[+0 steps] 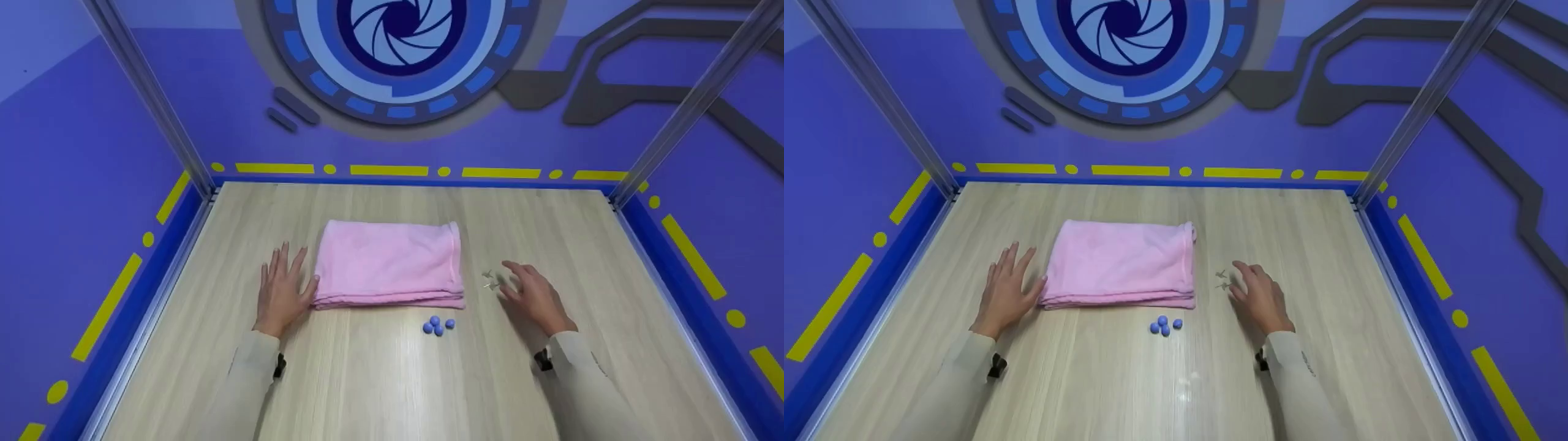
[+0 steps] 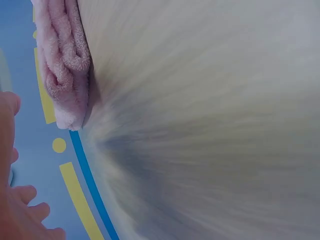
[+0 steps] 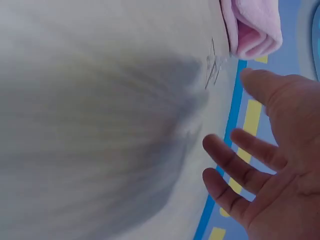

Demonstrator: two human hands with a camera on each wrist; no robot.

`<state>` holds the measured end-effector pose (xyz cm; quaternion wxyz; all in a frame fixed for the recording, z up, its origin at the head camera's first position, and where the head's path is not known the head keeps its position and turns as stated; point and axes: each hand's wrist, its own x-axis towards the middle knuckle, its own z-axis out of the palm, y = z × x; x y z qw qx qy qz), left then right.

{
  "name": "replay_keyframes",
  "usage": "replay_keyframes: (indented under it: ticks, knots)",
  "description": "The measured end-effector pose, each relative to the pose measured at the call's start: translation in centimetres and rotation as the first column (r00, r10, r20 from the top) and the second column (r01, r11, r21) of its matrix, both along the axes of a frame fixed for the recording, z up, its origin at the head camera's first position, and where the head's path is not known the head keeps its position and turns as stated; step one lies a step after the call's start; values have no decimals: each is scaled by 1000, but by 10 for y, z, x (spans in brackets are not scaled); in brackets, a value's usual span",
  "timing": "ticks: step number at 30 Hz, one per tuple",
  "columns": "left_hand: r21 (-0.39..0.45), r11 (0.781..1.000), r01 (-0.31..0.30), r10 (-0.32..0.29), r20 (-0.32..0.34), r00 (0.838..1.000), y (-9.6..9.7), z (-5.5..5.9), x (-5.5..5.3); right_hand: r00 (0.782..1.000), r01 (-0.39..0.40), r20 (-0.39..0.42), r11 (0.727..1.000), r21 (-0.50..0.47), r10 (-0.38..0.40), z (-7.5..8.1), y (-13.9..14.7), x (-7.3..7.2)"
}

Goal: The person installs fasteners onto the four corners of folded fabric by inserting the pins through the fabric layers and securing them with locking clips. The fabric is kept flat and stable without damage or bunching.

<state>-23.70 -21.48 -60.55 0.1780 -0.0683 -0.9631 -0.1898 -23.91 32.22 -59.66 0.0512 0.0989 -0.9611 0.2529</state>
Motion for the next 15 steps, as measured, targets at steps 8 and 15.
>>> replay_keyframes:
  ticks: [8, 15]
  knots:
    - [5, 1000, -12, 12, 38, 999, -2, 2, 2, 998, -65, -2, 996, 56, 65, -4, -21, -11]
    - [9, 1000, -13, 13, 24, 1000, -5, 0, 5, 997, -65, 36, 996, 66, 63, -8, -28, -13]
